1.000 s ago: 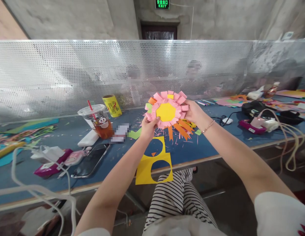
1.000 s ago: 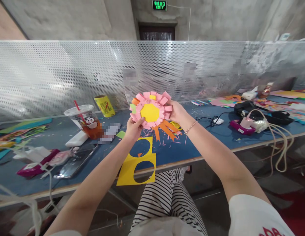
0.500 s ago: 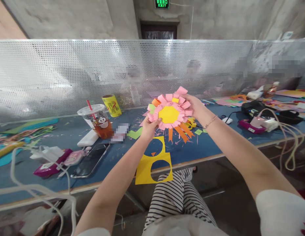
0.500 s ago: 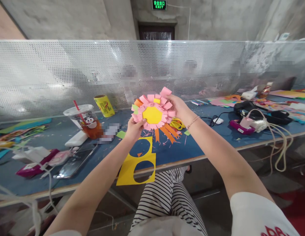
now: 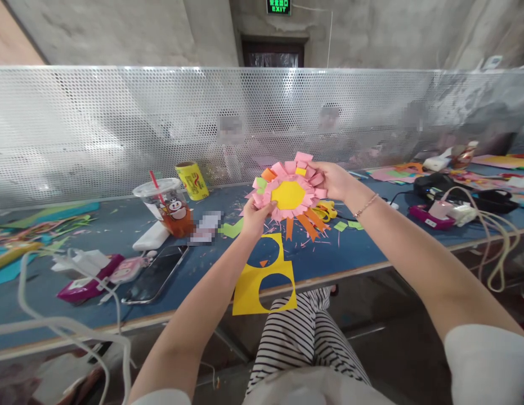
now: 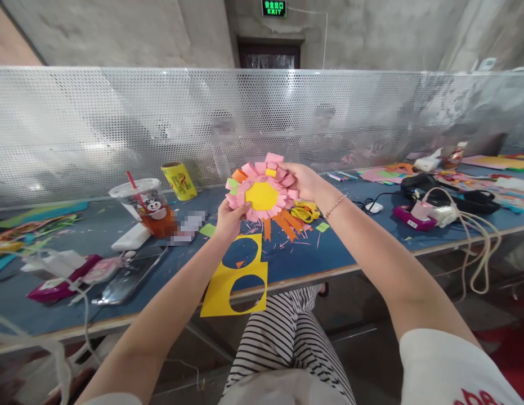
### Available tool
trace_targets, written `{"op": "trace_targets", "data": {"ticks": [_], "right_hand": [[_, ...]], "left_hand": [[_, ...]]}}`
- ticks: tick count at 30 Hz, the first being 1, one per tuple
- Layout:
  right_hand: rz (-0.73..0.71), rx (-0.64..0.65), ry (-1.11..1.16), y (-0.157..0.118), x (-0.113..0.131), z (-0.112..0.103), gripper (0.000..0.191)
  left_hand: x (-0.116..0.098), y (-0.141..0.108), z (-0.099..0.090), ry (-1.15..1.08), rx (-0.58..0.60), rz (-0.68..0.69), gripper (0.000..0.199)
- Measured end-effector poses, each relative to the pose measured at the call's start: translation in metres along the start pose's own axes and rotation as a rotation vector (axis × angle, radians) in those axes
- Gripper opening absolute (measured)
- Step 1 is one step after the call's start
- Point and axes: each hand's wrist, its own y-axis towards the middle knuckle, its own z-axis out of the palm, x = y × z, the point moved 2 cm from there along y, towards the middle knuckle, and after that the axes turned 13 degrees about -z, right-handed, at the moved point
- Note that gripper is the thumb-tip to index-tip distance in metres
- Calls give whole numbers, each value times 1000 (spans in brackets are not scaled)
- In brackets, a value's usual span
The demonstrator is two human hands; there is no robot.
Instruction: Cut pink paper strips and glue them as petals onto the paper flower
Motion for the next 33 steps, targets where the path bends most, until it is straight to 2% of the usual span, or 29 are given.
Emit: {"op": "trace_targets", "data": {"ticks": [7,15,18,20,23,27,29,31,33], "right_hand": [[-27,77,-24,-1,2,-1,22],[-6,102,-19,-2,3,-3,22],[-72,138,-83,-5,4,0,17],[-155,186,-130,-9,4,5,25],[-295,246,-223,-19,3,13,33],[-471,299,-509,-47,2,19,25],[-606,349,-676,-67,1,21,22],[-742,448,-798,-86,-1,22,28],[-837,504,-941,-102,-5,22,36]], "left_hand": [[3,2,-1,4,18,-33,36],[2,0,-2,40,-13,19,31],[1,1,-2,57,-37,44,30],[1,1,-2,68,-52,73,28],[-3,1,-2,71,-94,168,23],[-21,-11,-3,116,-215,388,13],[-33,-20,-3,205,-196,540,12],[-43,-30,-4,302,-159,676,18],[-48,-37,-6,353,-142,741,21]]}}
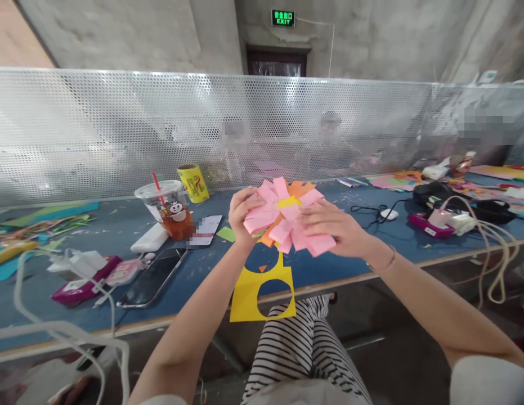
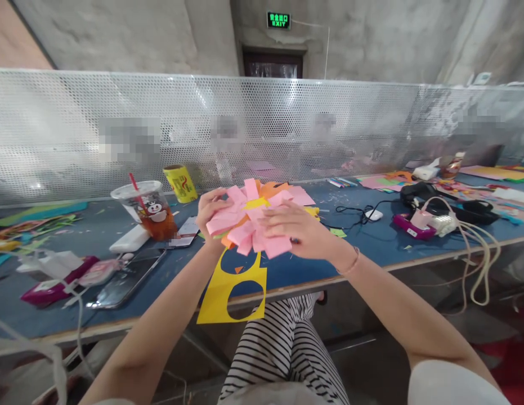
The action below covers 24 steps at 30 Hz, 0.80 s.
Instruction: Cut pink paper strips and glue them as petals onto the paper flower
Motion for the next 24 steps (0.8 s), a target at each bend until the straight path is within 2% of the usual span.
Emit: {"op": "trace_targets", "data": {"ticks": [4,9,15,24], "right_hand": [[-125,110,-247,-14,12,4,57],[-182,129,-389,-16,13,1,71],[-242,144,-436,-9,14,-10,75],[-257,304,-343,-2,11,-11,66]], "left_hand": [[-3,-6,-3,33,25,11,19],[-3,-10,0,133,25,144,25],[-3,-9,0,381,71,333,25],[-8,-8,3,296,188,459,23]]}}
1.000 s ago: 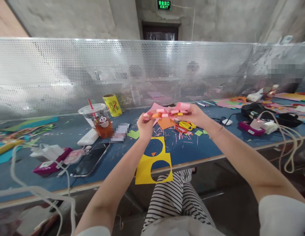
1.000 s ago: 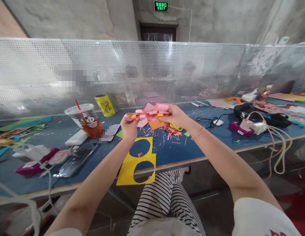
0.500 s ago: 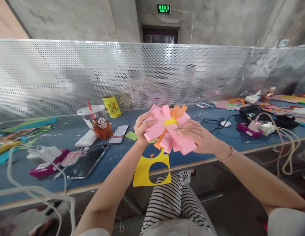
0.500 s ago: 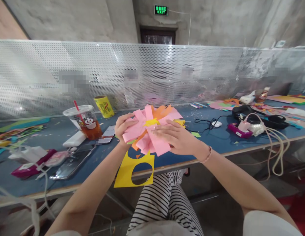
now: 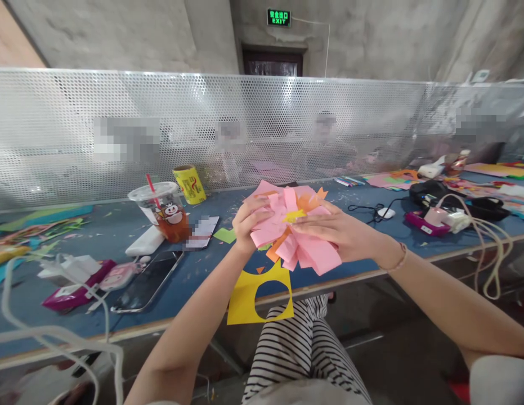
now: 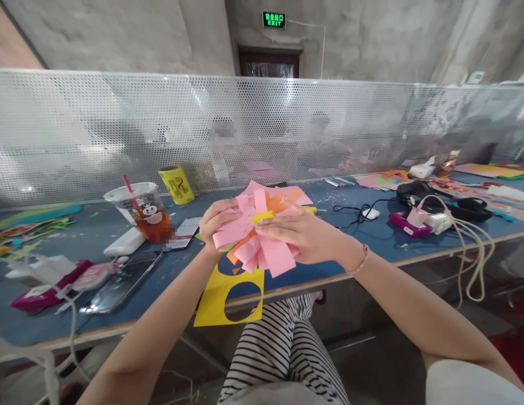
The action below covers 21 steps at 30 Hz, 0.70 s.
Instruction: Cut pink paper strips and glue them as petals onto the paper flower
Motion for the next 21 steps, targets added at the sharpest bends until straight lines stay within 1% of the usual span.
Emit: {"op": "trace_targets", "data": {"ticks": [8,12,17,21], "right_hand": [[87,68,19,-4,-3,13,68],[116,62,19,-5,-4,20,70],[121,50,52,-1,-6,24,71],[135,28,76,1,-10,27,70]], "left_hand": [[1,1,2,55,-5,11,23],[5,2,2,77,11,16,23],[8,0,1,43,-9,54,17],[12,-1,0,89,10,0,21]]}}
